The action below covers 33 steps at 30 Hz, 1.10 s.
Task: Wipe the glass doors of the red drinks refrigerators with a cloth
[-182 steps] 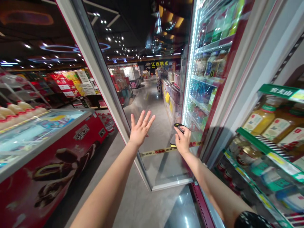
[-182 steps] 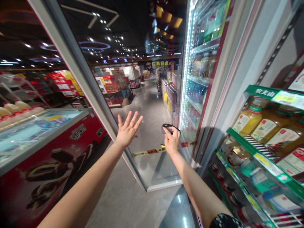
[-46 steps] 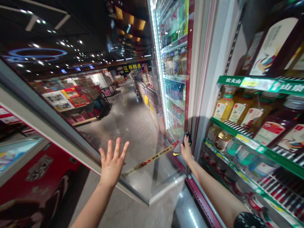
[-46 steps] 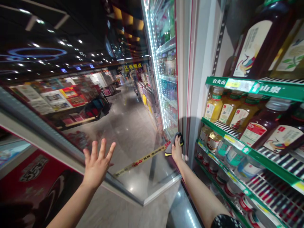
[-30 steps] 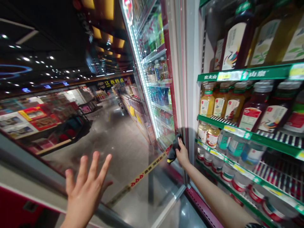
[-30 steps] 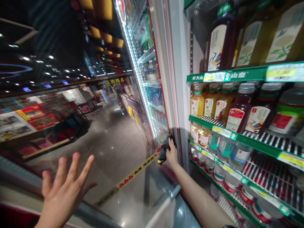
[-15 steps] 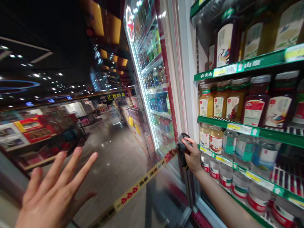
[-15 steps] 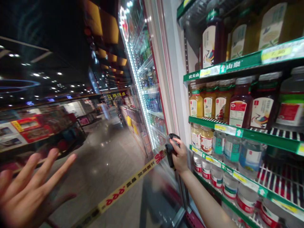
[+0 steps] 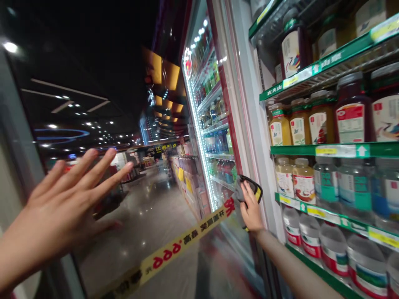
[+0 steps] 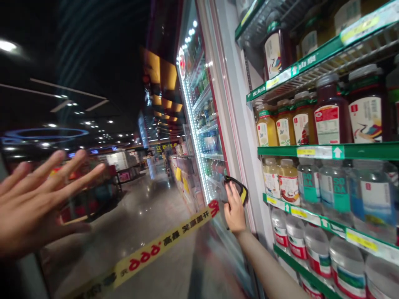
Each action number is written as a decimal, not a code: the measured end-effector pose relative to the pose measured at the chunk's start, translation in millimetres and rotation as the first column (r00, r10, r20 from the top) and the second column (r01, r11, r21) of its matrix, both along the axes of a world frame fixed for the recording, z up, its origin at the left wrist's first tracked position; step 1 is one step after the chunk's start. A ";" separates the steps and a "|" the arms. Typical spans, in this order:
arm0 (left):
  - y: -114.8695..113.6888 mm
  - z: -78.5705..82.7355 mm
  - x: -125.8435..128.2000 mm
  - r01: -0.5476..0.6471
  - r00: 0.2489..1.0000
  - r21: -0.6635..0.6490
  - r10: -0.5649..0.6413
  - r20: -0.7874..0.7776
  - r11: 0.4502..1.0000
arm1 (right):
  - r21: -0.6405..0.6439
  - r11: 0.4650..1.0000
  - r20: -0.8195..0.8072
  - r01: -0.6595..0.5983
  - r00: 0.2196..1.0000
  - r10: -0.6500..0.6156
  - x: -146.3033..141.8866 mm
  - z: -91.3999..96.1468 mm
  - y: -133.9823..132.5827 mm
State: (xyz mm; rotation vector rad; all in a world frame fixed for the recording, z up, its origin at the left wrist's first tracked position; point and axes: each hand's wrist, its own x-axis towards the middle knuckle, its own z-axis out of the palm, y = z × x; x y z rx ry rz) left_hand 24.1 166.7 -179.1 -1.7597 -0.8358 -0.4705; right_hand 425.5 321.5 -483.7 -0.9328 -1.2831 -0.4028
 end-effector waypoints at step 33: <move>-25.7 -121.0 41.3 -0.059 0.998 0.162 0.063 -0.024 0.985 | 0.210 0.978 0.074 0.009 0.997 -0.025 -122.5 46.4 -39.0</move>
